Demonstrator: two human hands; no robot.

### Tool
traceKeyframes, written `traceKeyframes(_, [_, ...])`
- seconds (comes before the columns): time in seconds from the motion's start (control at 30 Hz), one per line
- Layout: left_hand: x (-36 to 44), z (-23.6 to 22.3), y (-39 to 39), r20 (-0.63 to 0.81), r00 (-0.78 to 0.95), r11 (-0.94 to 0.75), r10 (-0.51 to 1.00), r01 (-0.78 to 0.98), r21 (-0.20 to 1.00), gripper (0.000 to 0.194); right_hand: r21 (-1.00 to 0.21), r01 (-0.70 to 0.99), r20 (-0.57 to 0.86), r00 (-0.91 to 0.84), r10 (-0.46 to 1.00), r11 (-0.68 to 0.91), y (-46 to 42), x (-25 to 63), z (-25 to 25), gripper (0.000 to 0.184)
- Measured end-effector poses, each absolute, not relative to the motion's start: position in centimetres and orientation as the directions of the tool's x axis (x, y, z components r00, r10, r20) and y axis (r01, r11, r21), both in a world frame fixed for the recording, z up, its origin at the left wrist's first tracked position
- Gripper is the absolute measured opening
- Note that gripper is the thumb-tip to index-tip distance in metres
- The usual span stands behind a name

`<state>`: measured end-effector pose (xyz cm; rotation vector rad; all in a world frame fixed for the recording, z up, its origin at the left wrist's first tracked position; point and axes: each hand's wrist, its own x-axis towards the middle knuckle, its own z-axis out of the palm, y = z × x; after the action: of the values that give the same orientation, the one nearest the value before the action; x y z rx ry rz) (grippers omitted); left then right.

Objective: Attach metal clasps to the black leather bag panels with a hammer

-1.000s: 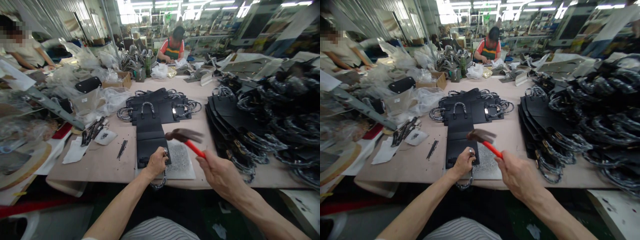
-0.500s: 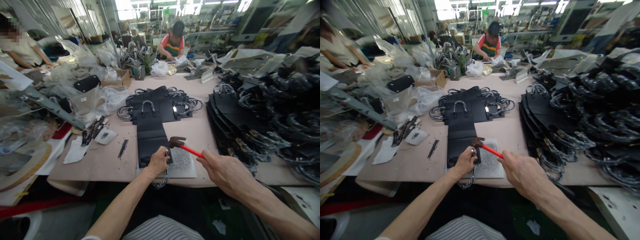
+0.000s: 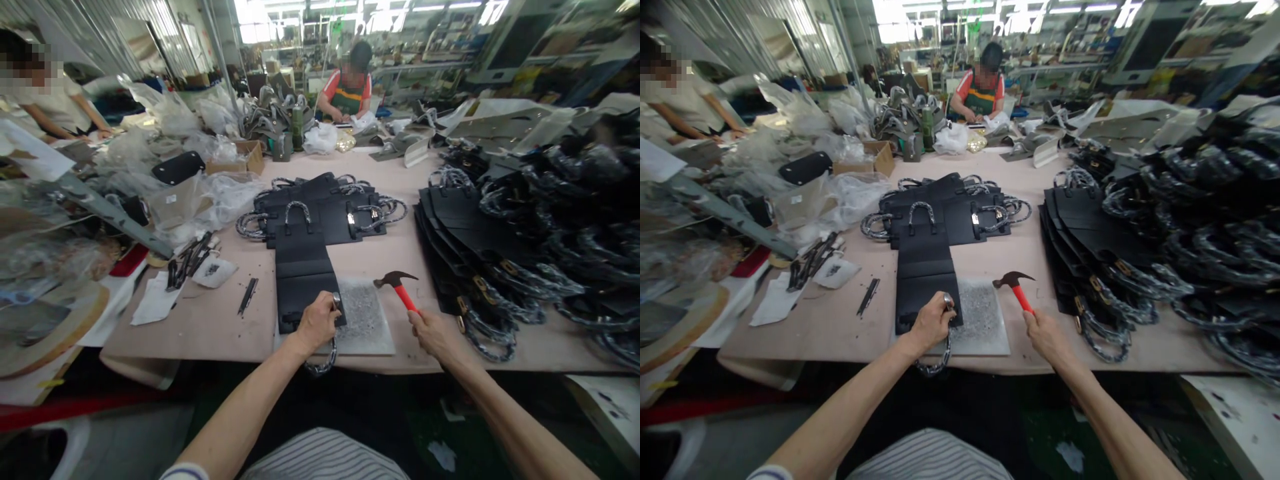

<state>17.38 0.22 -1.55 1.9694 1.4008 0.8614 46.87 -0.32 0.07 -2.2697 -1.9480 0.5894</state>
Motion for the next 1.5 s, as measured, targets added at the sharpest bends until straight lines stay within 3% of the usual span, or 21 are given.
traceKeyframes(0.1, [17.2,-1.3,0.2,0.196,0.242,-0.302,0.95,0.558,0.773,0.011,-0.279,0.954,-0.079,0.094,0.992,-0.112,0.0,45.9,-1.0,0.03])
traceKeyframes(0.23, [16.9,-1.1,0.2,0.233,0.241,-0.326,0.942,0.504,0.8,0.011,-0.36,0.909,0.223,-0.134,0.966,0.209,-0.6,40.2,-1.4,0.041])
traceKeyframes(0.3, [16.9,-1.3,0.3,0.236,0.238,-0.327,0.942,0.496,0.804,0.01,-0.394,0.874,0.218,-0.211,0.953,0.284,-1.4,36.9,-1.9,0.045])
traceKeyframes(0.4, [16.9,-1.7,0.4,0.232,0.214,-0.309,0.949,0.474,0.825,0.01,-0.318,0.899,0.172,-0.256,0.951,0.3,-2.6,33.4,-2.8,0.053])
traceKeyframes(0.57, [16.4,-2.0,0.4,0.182,0.008,-0.17,0.983,0.402,0.9,0.01,-0.287,0.915,0.124,-0.258,0.958,0.284,-3.1,33.0,-3.3,0.059])
traceKeyframes(0.7, [15.6,-1.7,0.6,0.199,0.106,-0.225,0.974,0.405,0.886,0.009,-0.275,0.917,0.114,-0.267,0.957,0.288,-2.9,33.3,-3.1,0.056])
traceKeyframes(0.9, [15.5,-1.8,1.1,0.025,-0.038,-0.012,0.999,0.316,0.949,0.013,-0.313,0.906,0.109,-0.264,0.958,0.285,-2.8,33.5,-3.5,0.056])
traceKeyframes(0.97, [15.8,-2.0,1.0,-0.004,-0.027,0.01,1.0,0.241,0.971,0.013,-0.373,0.889,0.123,-0.238,0.963,0.267,-2.7,33.5,-3.5,0.053])
traceKeyframes(1.07, [16.1,-2.3,1.1,-0.161,-0.154,0.158,0.975,-0.035,0.987,0.023,-0.477,0.846,0.184,-0.169,0.968,0.238,-3.4,32.7,-2.8,0.047])
traceKeyframes(1.17, [15.5,-2.6,1.2,-0.241,-0.214,0.205,0.947,-0.177,0.963,0.028,-0.493,0.828,0.219,-0.179,0.959,0.267,-4.7,31.0,-1.9,0.045])
traceKeyframes(1.37, [9.3,-2.3,0.8,-0.043,-0.391,0.054,0.919,0.017,0.998,0.028,-0.361,0.868,0.139,-0.31,0.94,0.34,-6.0,29.1,-1.9,0.056])
traceKeyframes(1.5, [2.7,-2.3,-0.2,-0.076,-0.485,0.193,0.871,0.196,0.962,0.032,-0.333,0.891,0.141,-0.277,0.951,0.309,-5.0,29.7,-2.4,0.048])
